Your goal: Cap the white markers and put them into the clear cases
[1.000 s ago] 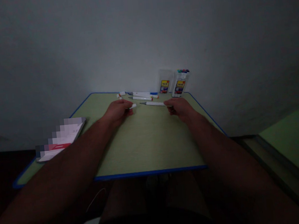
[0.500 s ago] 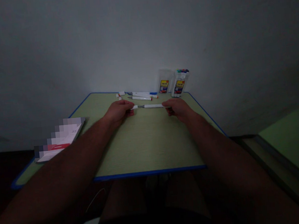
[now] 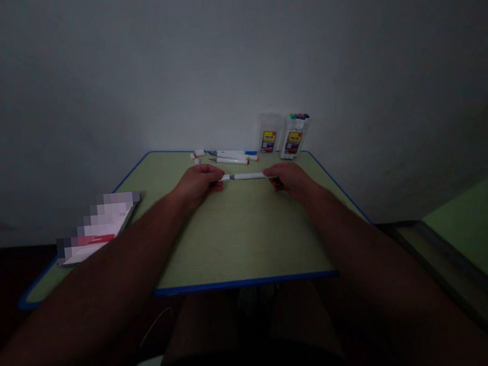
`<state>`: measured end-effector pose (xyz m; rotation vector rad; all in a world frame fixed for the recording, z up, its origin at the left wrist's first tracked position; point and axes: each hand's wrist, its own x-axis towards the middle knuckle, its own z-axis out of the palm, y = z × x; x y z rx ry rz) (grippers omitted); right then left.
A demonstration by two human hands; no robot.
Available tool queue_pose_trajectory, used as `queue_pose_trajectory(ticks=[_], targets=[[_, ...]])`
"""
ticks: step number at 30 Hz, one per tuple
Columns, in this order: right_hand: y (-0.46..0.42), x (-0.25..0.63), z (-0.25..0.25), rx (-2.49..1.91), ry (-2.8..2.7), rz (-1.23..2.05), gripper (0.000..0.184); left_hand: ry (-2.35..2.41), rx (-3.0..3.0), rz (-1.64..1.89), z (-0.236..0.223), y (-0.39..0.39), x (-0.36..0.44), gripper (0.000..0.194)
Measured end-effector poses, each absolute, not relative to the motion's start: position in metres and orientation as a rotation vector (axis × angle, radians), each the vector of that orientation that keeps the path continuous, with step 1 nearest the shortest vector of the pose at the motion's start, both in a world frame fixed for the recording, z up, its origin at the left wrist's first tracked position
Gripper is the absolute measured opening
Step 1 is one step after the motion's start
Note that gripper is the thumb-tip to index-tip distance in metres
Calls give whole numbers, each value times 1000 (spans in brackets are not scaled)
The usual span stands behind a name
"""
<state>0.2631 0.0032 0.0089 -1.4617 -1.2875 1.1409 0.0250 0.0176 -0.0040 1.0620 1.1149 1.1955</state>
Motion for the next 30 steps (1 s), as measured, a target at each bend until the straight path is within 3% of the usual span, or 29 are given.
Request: queue_pose_trajectory(ticks=[30], targets=[[1, 261, 6, -1440, -1362, 1145, 24, 1124, 1103, 1174, -6, 17, 26, 14]])
